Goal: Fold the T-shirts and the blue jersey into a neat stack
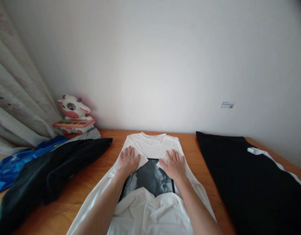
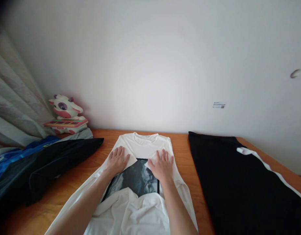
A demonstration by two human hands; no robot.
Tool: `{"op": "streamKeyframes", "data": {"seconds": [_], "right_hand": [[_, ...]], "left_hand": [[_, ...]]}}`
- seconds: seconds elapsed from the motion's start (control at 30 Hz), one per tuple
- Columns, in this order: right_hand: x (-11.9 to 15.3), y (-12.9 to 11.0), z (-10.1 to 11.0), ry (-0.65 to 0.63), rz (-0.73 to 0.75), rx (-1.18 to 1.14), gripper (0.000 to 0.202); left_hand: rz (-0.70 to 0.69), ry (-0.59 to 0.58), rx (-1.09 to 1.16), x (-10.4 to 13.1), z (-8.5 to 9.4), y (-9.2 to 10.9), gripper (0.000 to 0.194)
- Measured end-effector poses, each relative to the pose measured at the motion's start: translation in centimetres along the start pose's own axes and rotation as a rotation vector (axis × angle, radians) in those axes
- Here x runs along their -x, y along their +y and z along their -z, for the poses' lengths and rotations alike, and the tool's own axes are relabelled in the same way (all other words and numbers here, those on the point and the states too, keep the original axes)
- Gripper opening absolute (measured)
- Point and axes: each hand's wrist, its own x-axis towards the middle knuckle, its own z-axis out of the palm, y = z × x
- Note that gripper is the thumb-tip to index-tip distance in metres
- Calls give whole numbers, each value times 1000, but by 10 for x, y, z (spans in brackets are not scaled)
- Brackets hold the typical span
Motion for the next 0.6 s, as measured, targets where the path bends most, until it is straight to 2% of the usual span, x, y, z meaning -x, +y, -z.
{"op": "streamKeyframes", "data": {"seconds": [0.1, 0.33, 0.43, 0.6], "right_hand": [[-6, 1, 1, -2, -1, 7, 72], [-14, 2, -1, -1, -11, 12, 73], [-14, 4, -3, -2, -6, 19, 74], [-7, 4, 0, 1, 29, 23, 70]], "left_hand": [[-22, 50, 87, -3, -3, 0, 37], [-9, 21, -33, -8, -9, -4, 35], [-19, 51, 50, -9, -8, -5, 31], [90, 11, 200, -12, -1, -5, 18]]}}
